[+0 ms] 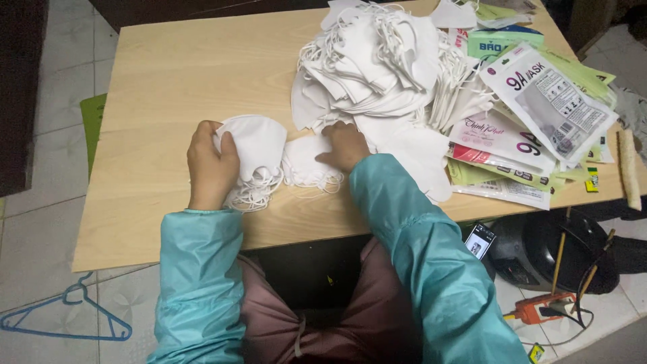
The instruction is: Sorting and stacking white face masks from a large pile on a wooden table
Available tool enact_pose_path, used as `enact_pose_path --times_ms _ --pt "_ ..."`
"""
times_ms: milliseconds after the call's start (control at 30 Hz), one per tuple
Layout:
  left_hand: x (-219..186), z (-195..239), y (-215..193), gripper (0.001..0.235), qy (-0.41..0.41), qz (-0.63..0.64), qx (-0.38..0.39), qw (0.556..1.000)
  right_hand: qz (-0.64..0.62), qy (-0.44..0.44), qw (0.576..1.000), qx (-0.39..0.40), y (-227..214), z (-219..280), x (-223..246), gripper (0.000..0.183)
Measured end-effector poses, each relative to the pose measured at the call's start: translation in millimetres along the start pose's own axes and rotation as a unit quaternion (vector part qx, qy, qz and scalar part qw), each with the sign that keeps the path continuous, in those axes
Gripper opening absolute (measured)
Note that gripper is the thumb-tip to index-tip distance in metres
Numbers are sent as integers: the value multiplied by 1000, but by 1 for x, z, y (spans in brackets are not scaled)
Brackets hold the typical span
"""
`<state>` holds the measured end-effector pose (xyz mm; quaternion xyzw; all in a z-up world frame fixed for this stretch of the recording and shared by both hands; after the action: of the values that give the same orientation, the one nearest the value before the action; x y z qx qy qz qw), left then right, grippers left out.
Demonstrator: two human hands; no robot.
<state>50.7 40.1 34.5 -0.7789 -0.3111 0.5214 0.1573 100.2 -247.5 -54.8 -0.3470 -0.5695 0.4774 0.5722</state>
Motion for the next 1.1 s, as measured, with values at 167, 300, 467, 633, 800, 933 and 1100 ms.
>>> enact_pose_path --times_ms 167,300,467,633,800,933,1100 --pt "-2 3 3 14 23 -10 16 1000 -6 -34 999 25 -9 9 20 64" --pt "-5 4 5 17 24 -28 46 998 21 -39 999 26 12 -2 15 46" --pt "7 4 8 17 25 -54 61 996 67 -36 997 16 39 -19 18 25" --pt "27 0 14 20 -3 -90 83 992 37 -45 997 46 14 2 24 19" --pt "46 -3 21 22 -1 -171 94 981 -187 -28 982 -19 -25 4 7 25" --pt "29 2 20 22 12 -219 63 974 -268 -38 961 -57 -39 2 -10 25" --pt "16 5 37 19 -102 69 92 988 -428 -100 895 -79 -47 15 3 16"
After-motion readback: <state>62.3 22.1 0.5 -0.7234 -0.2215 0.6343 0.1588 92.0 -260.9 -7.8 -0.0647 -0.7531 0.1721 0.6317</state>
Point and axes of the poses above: each hand's wrist, its own z-axis away from the middle knuckle, its own y-axis out of the palm, x = y × z, the point moved 5 cm from there along -z, towards the middle knuckle, and after that the axes turned 3 degrees about y, right-handed, at the moved point
